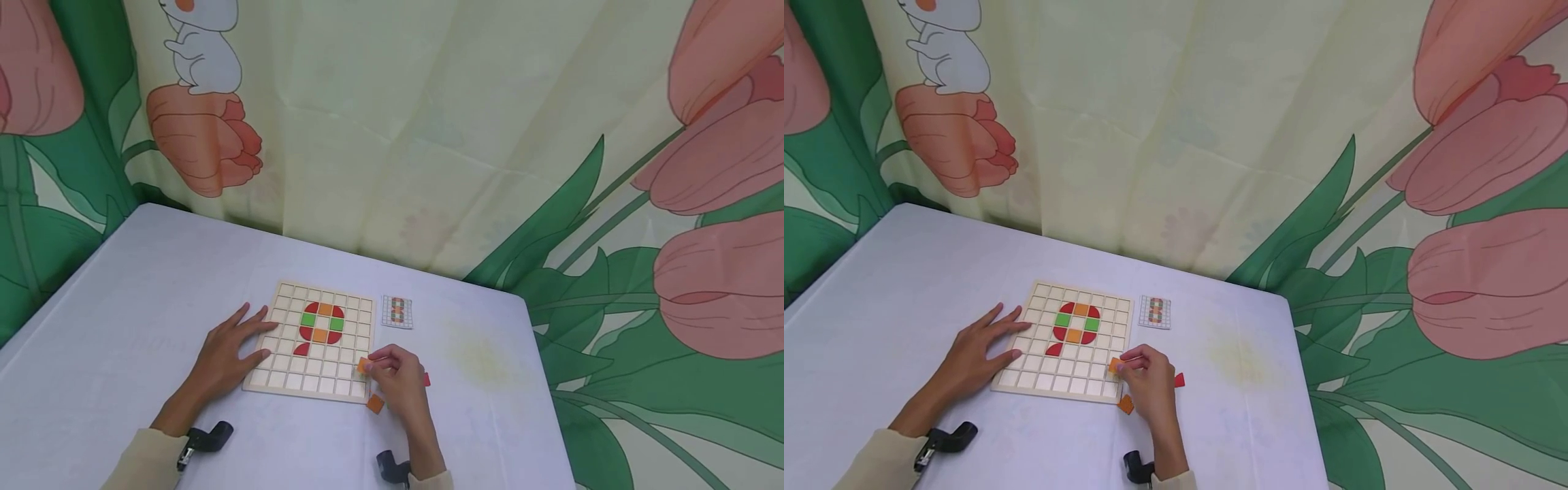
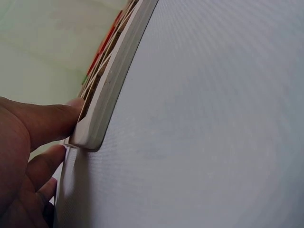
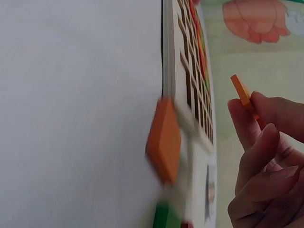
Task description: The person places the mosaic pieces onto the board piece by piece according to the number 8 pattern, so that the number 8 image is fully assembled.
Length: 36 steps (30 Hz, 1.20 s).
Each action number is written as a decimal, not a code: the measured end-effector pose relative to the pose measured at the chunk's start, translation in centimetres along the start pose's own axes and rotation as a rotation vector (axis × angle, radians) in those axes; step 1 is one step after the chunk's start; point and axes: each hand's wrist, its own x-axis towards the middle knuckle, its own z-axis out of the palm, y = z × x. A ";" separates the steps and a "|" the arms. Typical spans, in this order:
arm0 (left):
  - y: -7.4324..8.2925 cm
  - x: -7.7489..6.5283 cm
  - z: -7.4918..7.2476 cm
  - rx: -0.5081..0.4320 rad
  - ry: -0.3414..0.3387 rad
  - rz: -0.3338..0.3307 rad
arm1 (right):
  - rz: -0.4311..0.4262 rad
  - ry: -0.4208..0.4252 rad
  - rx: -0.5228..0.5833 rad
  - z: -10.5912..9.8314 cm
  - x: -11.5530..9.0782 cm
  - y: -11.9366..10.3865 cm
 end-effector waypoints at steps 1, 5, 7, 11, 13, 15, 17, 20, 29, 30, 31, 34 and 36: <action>0.0 0.0 0.0 0.000 0.001 0.000 | -0.004 -0.008 -0.001 0.5 0.2 -0.3; 0.0 0.0 0.0 -0.003 0.004 0.002 | -0.020 -0.028 -0.002 2.6 0.6 -1.4; 0.0 0.0 0.0 -0.005 0.003 0.001 | -0.025 -0.030 -0.013 3.5 0.8 -2.0; -0.1 0.0 0.0 -0.007 0.003 -0.003 | -0.048 -0.040 -0.036 4.9 1.5 -3.0; -0.1 0.0 0.0 -0.006 0.000 -0.005 | -0.056 -0.044 -0.053 5.4 1.8 -3.4; -0.1 0.0 0.0 -0.004 -0.002 -0.007 | -0.064 -0.050 -0.068 5.9 2.1 -3.7; -0.2 0.0 0.1 -0.001 -0.006 -0.010 | -0.073 -0.054 -0.087 6.2 2.3 -3.9; -0.2 0.0 0.1 0.005 -0.008 -0.013 | -0.083 -0.056 -0.127 6.6 2.4 -4.2; -0.3 0.0 0.1 0.007 -0.002 -0.007 | -0.117 -0.045 -0.266 7.3 2.7 -4.5; -0.3 0.0 0.1 0.008 -0.001 -0.006 | -0.125 -0.044 -0.276 7.4 2.8 -4.6; -0.3 0.0 0.1 0.007 -0.002 -0.006 | -0.130 -0.042 -0.286 7.5 2.8 -4.6; -0.3 0.0 0.1 0.003 -0.005 -0.006 | -0.153 -0.038 -0.315 7.8 2.9 -4.7; -0.3 0.1 0.1 0.003 -0.007 -0.009 | -0.169 -0.036 -0.332 7.9 2.9 -4.7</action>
